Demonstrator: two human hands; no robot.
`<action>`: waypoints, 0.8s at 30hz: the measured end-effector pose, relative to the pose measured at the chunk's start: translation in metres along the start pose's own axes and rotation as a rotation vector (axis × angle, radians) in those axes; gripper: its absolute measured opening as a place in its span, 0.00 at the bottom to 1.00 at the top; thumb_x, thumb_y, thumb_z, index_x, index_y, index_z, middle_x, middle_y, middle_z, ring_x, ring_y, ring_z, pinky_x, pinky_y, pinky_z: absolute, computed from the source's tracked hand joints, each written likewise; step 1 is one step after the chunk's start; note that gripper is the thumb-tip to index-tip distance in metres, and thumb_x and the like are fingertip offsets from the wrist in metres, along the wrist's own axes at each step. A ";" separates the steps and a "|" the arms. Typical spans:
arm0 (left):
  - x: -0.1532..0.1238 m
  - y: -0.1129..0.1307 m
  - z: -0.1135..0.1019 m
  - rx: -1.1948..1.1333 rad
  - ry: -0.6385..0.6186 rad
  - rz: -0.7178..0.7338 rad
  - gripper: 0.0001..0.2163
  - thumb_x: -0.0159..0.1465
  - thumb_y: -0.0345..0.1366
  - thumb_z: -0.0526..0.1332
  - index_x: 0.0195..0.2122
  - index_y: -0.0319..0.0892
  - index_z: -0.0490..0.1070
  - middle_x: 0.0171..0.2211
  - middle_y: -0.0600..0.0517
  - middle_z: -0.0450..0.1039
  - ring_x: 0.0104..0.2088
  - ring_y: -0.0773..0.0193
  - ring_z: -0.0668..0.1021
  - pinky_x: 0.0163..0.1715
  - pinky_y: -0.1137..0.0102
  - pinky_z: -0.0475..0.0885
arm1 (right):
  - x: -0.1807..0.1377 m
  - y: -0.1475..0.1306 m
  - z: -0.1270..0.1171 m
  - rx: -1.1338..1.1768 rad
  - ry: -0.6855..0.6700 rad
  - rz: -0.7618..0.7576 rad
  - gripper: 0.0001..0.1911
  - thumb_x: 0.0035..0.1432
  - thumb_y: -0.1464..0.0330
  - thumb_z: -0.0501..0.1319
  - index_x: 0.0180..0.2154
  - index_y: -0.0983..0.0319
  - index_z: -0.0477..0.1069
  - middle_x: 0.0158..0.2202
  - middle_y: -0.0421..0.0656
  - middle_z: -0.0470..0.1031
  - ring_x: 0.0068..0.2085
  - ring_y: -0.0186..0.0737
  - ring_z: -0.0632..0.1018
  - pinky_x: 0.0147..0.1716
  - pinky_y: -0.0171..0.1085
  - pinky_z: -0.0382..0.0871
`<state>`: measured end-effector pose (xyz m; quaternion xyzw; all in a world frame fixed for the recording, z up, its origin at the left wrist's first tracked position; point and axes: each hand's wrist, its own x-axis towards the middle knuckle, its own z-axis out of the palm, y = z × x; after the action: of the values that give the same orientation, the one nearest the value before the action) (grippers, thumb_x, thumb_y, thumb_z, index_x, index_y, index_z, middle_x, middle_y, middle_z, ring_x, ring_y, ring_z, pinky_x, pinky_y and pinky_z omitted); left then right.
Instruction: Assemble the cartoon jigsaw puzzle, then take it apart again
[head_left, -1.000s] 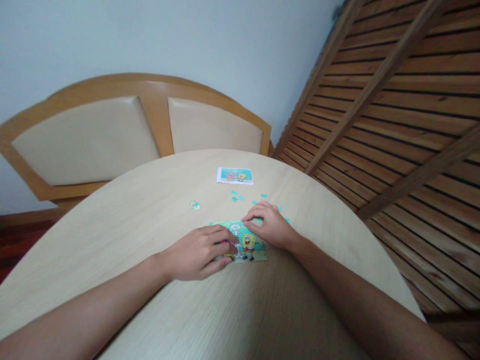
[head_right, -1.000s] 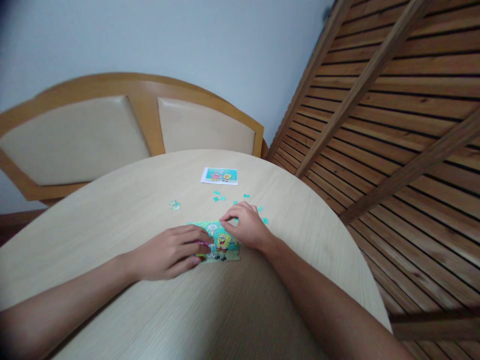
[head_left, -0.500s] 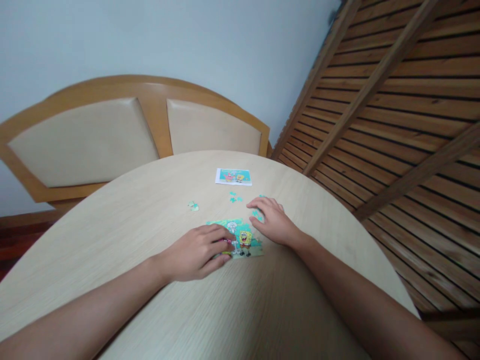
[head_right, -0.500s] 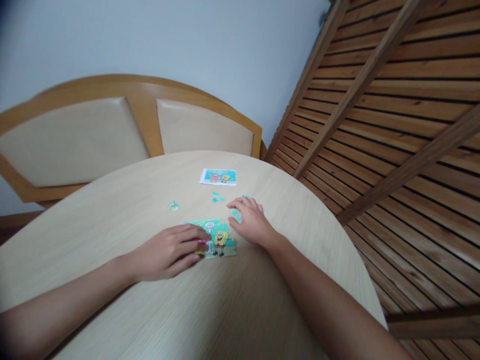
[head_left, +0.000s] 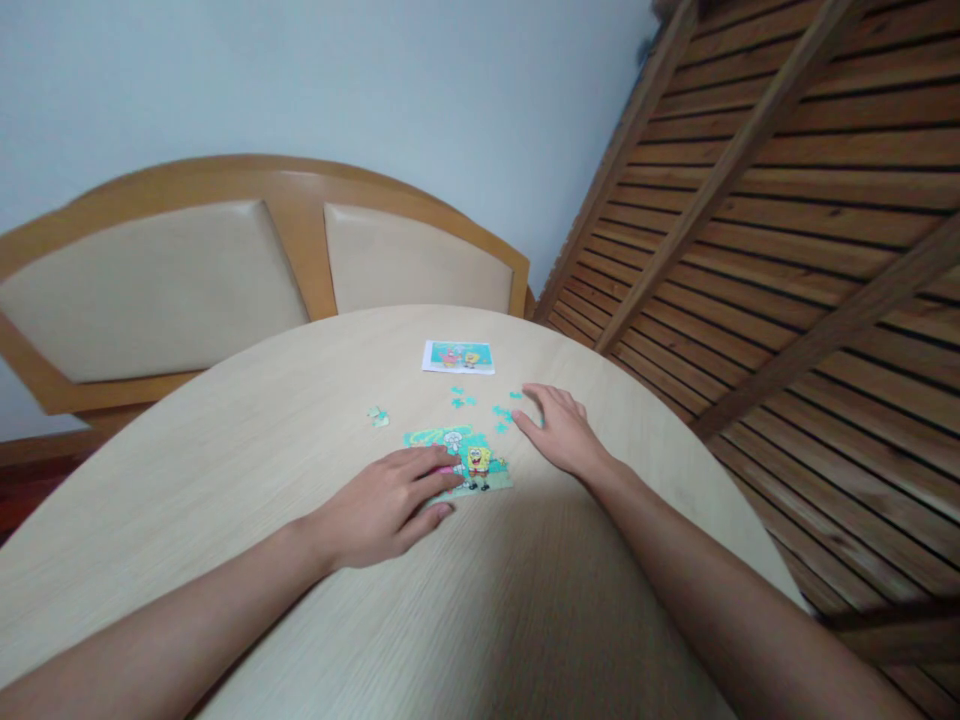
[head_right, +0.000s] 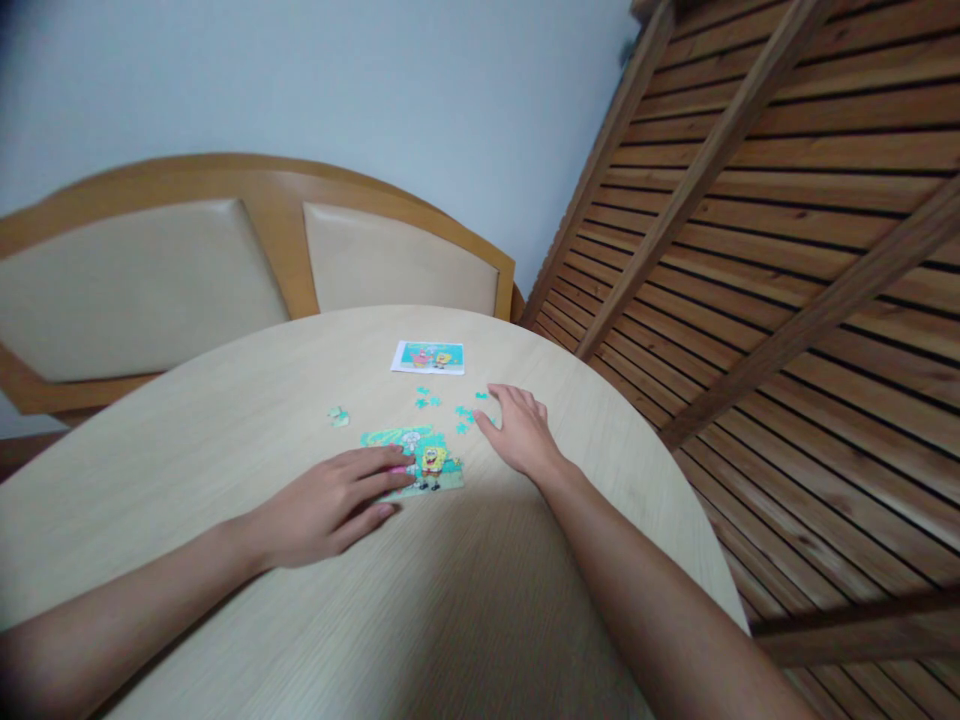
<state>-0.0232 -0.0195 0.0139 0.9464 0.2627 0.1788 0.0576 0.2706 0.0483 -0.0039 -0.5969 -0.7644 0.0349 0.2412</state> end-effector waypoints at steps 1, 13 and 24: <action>0.000 0.000 0.000 -0.002 0.000 0.002 0.16 0.72 0.38 0.54 0.59 0.43 0.68 0.58 0.42 0.71 0.59 0.51 0.74 0.58 0.52 0.72 | 0.000 -0.002 0.000 0.004 0.003 -0.027 0.23 0.67 0.58 0.55 0.59 0.60 0.67 0.61 0.51 0.71 0.61 0.56 0.68 0.58 0.55 0.59; 0.003 -0.004 -0.001 0.032 0.119 -0.146 0.13 0.71 0.34 0.51 0.47 0.41 0.74 0.47 0.45 0.78 0.47 0.54 0.79 0.50 0.54 0.76 | 0.000 -0.008 0.001 -0.069 -0.038 -0.058 0.19 0.70 0.61 0.52 0.54 0.60 0.74 0.57 0.49 0.75 0.59 0.53 0.72 0.57 0.52 0.62; 0.001 -0.020 0.006 -0.066 0.168 -0.308 0.12 0.70 0.34 0.52 0.49 0.42 0.72 0.48 0.46 0.78 0.49 0.56 0.78 0.53 0.56 0.74 | 0.004 -0.007 -0.004 0.107 -0.026 0.062 0.09 0.60 0.71 0.61 0.40 0.59 0.79 0.39 0.44 0.83 0.42 0.45 0.80 0.44 0.42 0.71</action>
<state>-0.0298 -0.0018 0.0047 0.8743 0.4024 0.2550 0.0931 0.2652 0.0497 0.0030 -0.6061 -0.7456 0.0911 0.2615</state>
